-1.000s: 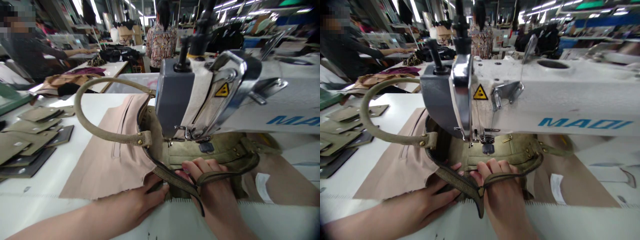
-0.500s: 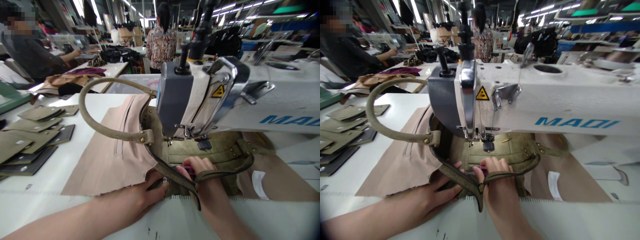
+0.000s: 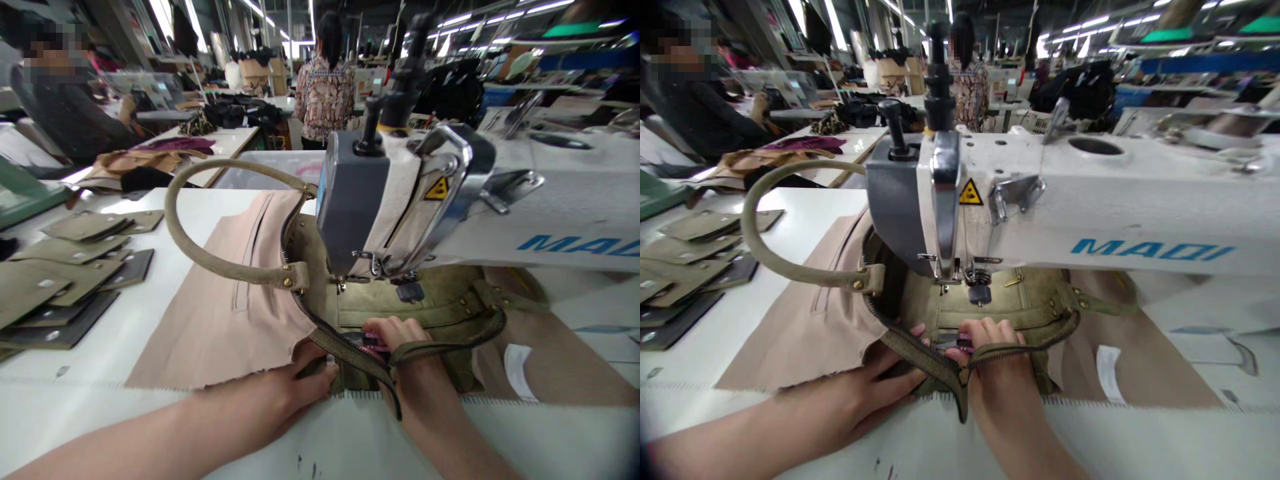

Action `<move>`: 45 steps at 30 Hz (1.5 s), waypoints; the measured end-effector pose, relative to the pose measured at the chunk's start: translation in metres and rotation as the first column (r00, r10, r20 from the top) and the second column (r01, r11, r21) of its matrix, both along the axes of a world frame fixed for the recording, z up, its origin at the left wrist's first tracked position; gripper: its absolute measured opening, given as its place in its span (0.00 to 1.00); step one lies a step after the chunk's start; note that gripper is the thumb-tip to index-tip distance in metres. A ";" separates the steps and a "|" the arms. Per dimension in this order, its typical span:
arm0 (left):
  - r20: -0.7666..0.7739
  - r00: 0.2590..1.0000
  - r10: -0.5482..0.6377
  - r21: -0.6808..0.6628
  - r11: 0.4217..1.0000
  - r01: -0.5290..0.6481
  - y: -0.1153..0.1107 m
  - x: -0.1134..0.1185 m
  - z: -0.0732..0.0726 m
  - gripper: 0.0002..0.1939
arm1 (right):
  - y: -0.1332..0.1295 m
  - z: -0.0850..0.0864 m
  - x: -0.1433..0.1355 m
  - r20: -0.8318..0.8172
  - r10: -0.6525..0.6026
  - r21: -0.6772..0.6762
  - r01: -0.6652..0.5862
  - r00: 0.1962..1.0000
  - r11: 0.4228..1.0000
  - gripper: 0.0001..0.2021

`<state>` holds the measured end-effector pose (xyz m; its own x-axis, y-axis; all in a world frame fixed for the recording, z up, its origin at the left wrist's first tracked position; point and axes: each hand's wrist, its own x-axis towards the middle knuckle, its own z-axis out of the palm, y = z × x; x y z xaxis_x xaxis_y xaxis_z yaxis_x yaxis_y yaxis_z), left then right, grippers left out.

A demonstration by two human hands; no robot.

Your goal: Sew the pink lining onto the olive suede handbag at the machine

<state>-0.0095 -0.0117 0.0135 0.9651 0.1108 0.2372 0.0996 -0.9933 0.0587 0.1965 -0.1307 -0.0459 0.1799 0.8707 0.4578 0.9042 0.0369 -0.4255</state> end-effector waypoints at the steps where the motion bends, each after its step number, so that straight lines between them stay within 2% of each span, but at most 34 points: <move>1: -0.004 1.000 0.000 -0.001 1.000 0.000 0.000 0.000 0.000 0.15 | 0.000 0.001 0.001 0.020 0.017 0.007 -0.017 1.000 1.000 0.07; 3: -0.023 1.000 0.002 0.008 1.000 -0.002 0.000 0.000 0.000 0.15 | 0.001 0.003 0.001 -0.018 0.026 0.001 -0.026 1.000 1.000 0.05; 7: 0.029 0.999 0.032 0.039 0.999 -0.033 0.000 0.001 0.001 0.17 | 0.001 0.007 -0.001 -0.263 -0.052 -0.108 0.024 0.964 0.994 0.05; 9: 0.042 0.998 0.036 0.051 0.998 -0.038 -0.001 0.002 0.001 0.18 | 0.001 0.009 -0.002 -0.328 -0.081 -0.160 0.030 0.941 0.987 0.06; 16: 0.044 0.998 0.033 0.084 0.996 -0.036 -0.001 0.001 0.002 0.19 | 0.001 0.012 -0.004 -0.342 -0.078 -0.145 0.030 0.936 0.989 0.08; 20: 0.030 0.998 0.051 0.044 0.998 -0.052 -0.001 -0.001 -0.002 0.17 | 0.000 0.006 -0.002 -0.351 -0.078 -0.114 0.040 0.933 0.993 0.09; 22: 0.042 0.998 0.039 0.025 0.999 -0.040 0.000 -0.001 -0.005 0.16 | -0.001 0.005 0.000 -0.314 -0.061 -0.062 0.043 0.947 0.997 0.06; 25: 0.083 0.996 0.025 0.005 1.000 -0.026 0.001 -0.001 -0.007 0.17 | -0.003 0.008 0.002 -0.116 -0.013 0.027 0.016 0.993 1.000 0.09; 27: 0.085 0.996 0.021 -0.009 1.000 -0.021 0.001 0.000 -0.007 0.18 | -0.005 0.013 0.001 0.037 0.008 0.024 -0.009 0.999 1.000 0.13; 29: 0.085 0.996 0.014 -0.007 1.000 -0.013 0.000 0.001 -0.006 0.18 | -0.006 0.017 -0.001 0.123 0.011 0.001 -0.011 0.992 1.000 0.15; 34: 0.037 0.998 0.044 0.017 0.999 -0.045 0.000 0.000 -0.005 0.17 | -0.010 0.017 -0.001 0.106 0.069 -0.013 -0.068 0.992 0.998 0.09; 39: 0.078 0.997 0.008 -0.048 0.999 -0.004 0.001 -0.001 -0.006 0.17 | -0.012 0.014 0.002 0.122 0.105 -0.010 -0.104 0.987 0.994 0.06; 45: -0.067 0.995 0.069 -0.031 0.997 -0.071 -0.004 -0.002 -0.003 0.18 | -0.010 0.017 0.003 0.136 0.117 -0.013 -0.117 0.984 0.993 0.06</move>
<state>-0.0113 -0.0156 0.0103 0.9680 0.1855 0.1688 0.1736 -0.9813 0.0830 0.1997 -0.1408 -0.0287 0.0129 0.8843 0.4667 0.9433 0.1440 -0.2989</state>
